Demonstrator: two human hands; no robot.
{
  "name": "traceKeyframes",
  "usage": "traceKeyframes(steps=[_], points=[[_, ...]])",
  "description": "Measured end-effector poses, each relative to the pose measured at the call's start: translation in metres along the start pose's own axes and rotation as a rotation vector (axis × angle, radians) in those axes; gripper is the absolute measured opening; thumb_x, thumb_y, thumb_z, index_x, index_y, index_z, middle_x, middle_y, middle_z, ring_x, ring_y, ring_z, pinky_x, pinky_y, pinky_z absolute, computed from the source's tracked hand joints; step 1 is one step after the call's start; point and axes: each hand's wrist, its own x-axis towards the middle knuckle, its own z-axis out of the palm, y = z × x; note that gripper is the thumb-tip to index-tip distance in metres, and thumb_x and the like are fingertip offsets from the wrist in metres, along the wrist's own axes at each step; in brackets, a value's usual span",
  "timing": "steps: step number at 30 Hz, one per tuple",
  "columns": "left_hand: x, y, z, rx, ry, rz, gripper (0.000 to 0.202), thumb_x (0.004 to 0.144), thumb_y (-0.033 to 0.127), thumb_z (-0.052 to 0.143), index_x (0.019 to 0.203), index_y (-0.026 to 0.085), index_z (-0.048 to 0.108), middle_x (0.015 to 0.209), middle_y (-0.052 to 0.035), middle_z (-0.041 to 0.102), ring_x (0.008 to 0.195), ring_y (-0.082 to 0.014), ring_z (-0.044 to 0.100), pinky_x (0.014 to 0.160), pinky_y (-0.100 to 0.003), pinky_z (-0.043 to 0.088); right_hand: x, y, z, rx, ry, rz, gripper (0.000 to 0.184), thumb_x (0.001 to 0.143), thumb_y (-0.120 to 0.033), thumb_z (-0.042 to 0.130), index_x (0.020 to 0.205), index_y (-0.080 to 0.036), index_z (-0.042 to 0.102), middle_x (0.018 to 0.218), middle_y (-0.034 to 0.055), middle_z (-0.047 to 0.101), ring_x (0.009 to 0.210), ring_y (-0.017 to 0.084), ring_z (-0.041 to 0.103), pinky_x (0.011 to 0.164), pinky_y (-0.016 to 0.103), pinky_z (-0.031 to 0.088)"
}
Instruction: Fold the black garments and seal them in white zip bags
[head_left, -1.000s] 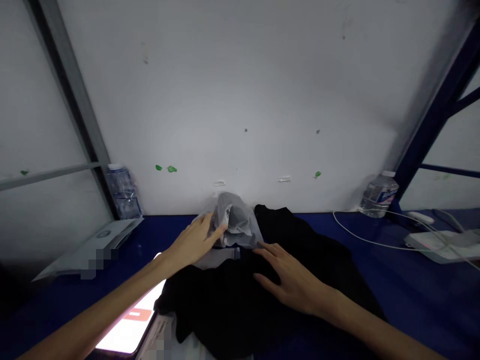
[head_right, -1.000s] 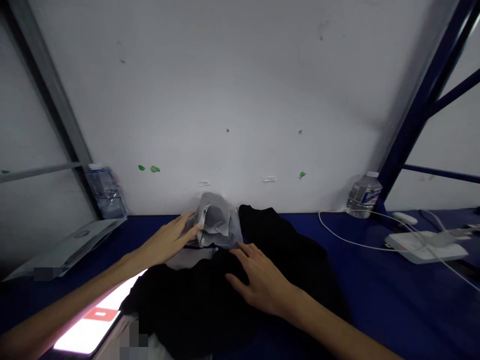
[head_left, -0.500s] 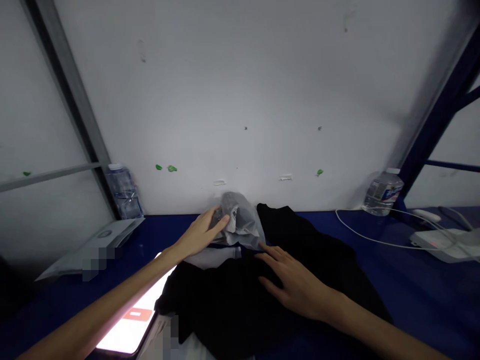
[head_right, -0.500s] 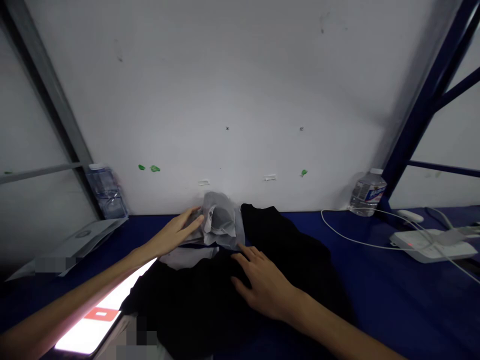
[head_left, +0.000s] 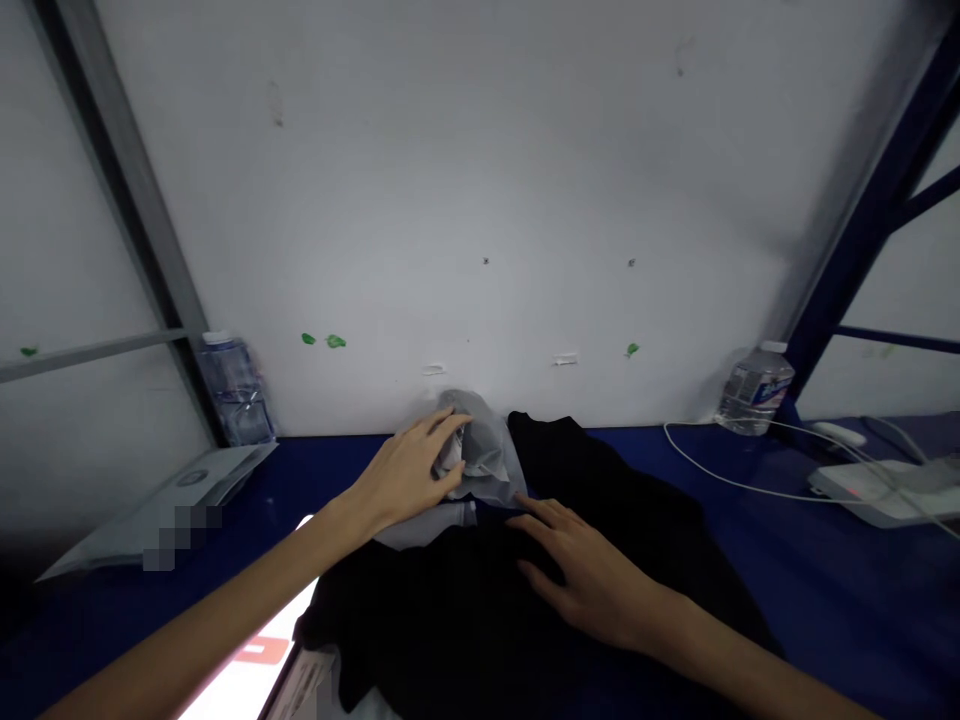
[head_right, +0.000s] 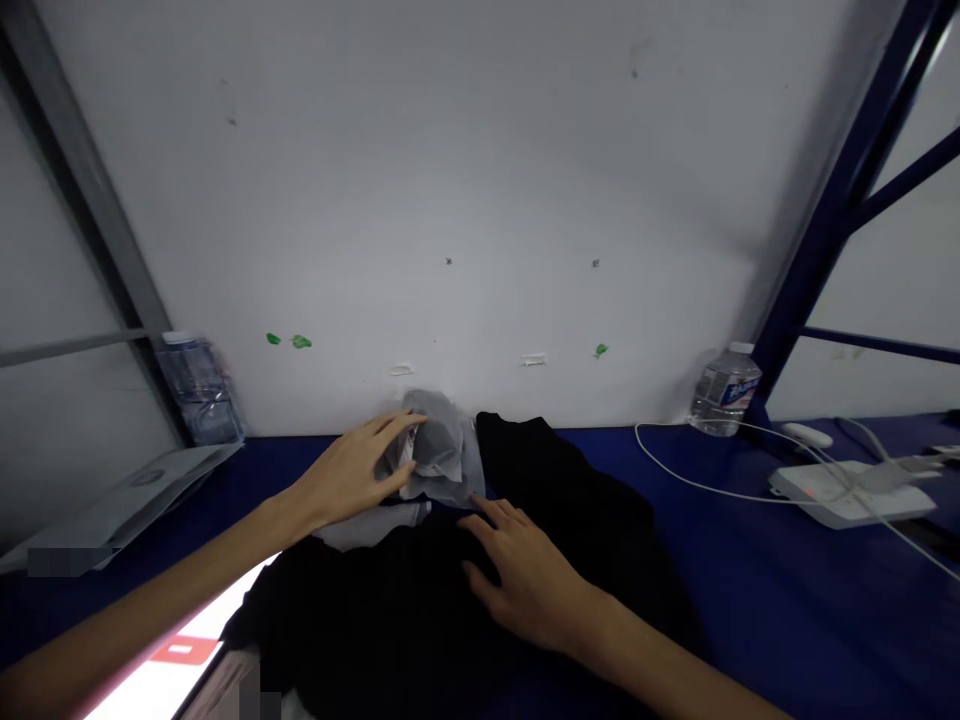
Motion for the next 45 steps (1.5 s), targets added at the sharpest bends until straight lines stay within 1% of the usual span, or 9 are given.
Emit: traceKeyframes(steps=[6, 11, 15, 22, 27, 32, 37, 40, 45], points=[[0.004, -0.009, 0.001, 0.056, 0.017, 0.047, 0.053, 0.097, 0.027, 0.047, 0.148, 0.026, 0.035, 0.158, -0.0092, 0.035, 0.139, -0.0303, 0.043, 0.109, -0.050, 0.045, 0.000, -0.001, 0.001, -0.002, 0.048, -0.022, 0.043, 0.091, -0.028, 0.057, 0.134, -0.021, 0.058, 0.147, 0.0151, 0.050, 0.135, 0.035, 0.046, 0.111, 0.058, 0.037], [-0.015, 0.010, -0.010, 0.057, 0.041, 0.063, 0.063, 0.097, 0.025, 0.046, 0.154, 0.026, 0.021, 0.164, -0.0069, 0.019, 0.145, -0.0271, 0.032, 0.115, -0.046, 0.039, 0.001, -0.004, -0.018, -0.002, 0.313, -0.086, 0.025, 0.090, -0.020, 0.056, 0.111, -0.025, 0.069, 0.128, 0.0081, 0.065, 0.117, 0.028, 0.059, 0.102, 0.053, 0.045], [-0.040, 0.033, -0.022, -0.026, 0.093, 0.164, 0.049, 0.097, 0.018, 0.044, 0.145, 0.028, 0.038, 0.150, -0.0046, 0.045, 0.135, -0.0230, 0.045, 0.112, -0.043, 0.042, 0.000, 0.007, -0.043, -0.004, 0.533, -0.037, 0.020, 0.092, -0.021, 0.052, 0.102, -0.023, 0.069, 0.112, 0.0080, 0.070, 0.105, 0.026, 0.062, 0.094, 0.048, 0.048], [-0.063, 0.037, -0.022, -0.114, -0.266, 0.082, 0.017, 0.091, 0.029, 0.054, 0.105, 0.025, 0.063, 0.098, -0.0028, 0.069, 0.088, -0.0236, 0.066, 0.074, -0.039, 0.053, -0.003, 0.011, -0.044, -0.002, 0.237, 0.005, 0.040, 0.081, -0.052, 0.071, 0.110, -0.024, 0.071, 0.105, 0.0078, 0.073, 0.101, 0.031, 0.065, 0.099, 0.054, 0.045], [-0.067, 0.027, -0.026, -0.084, -0.380, -0.015, 0.036, 0.081, 0.050, 0.066, 0.109, 0.028, 0.065, 0.108, -0.0040, 0.068, 0.097, -0.0298, 0.065, 0.080, -0.044, 0.051, -0.005, 0.004, -0.032, -0.028, 0.056, 0.020, 0.017, 0.081, -0.031, 0.074, 0.096, -0.025, 0.073, 0.081, 0.0024, 0.071, 0.083, 0.025, 0.066, 0.090, 0.049, 0.047], [-0.072, 0.011, -0.031, -0.041, -0.430, -0.120, 0.049, 0.077, 0.053, 0.067, 0.122, 0.032, 0.064, 0.113, -0.0061, 0.069, 0.101, -0.0331, 0.066, 0.082, -0.045, 0.050, -0.005, 0.008, -0.042, 0.106, 0.135, 0.008, 0.006, 0.090, -0.022, 0.061, 0.090, -0.025, 0.066, 0.087, 0.0004, 0.070, 0.080, 0.020, 0.065, 0.081, 0.037, 0.049], [-0.070, 0.006, -0.039, -0.059, -0.449, -0.135, 0.017, 0.082, 0.028, 0.056, 0.094, 0.027, 0.069, 0.082, -0.0009, 0.069, 0.074, -0.0221, 0.066, 0.064, -0.032, 0.046, -0.004, 0.011, -0.057, 0.176, 0.297, 0.060, 0.008, 0.094, -0.027, 0.055, 0.092, -0.023, 0.061, 0.083, 0.0020, 0.068, 0.070, 0.017, 0.062, 0.060, 0.029, 0.047], [-0.062, 0.006, -0.049, -0.082, -0.388, -0.115, 0.014, 0.085, 0.022, 0.052, 0.081, 0.025, 0.064, 0.072, 0.0022, 0.064, 0.066, -0.0176, 0.060, 0.059, -0.029, 0.043, -0.004, 0.014, -0.061, 0.187, 0.366, 0.112, 0.013, 0.095, -0.032, 0.053, 0.090, -0.023, 0.060, 0.068, -0.0008, 0.062, 0.056, 0.015, 0.055, 0.051, 0.028, 0.042], [-0.055, 0.010, -0.072, -0.159, 0.048, -0.040, 0.015, 0.091, 0.024, 0.051, 0.095, 0.025, 0.065, 0.084, 0.0009, 0.067, 0.073, -0.0160, 0.060, 0.066, -0.029, 0.047, -0.012, 0.019, -0.072, 0.261, 0.751, 0.133, 0.017, 0.095, -0.039, 0.055, 0.100, -0.025, 0.062, 0.071, 0.0006, 0.059, 0.059, 0.017, 0.053, 0.054, 0.030, 0.043]])
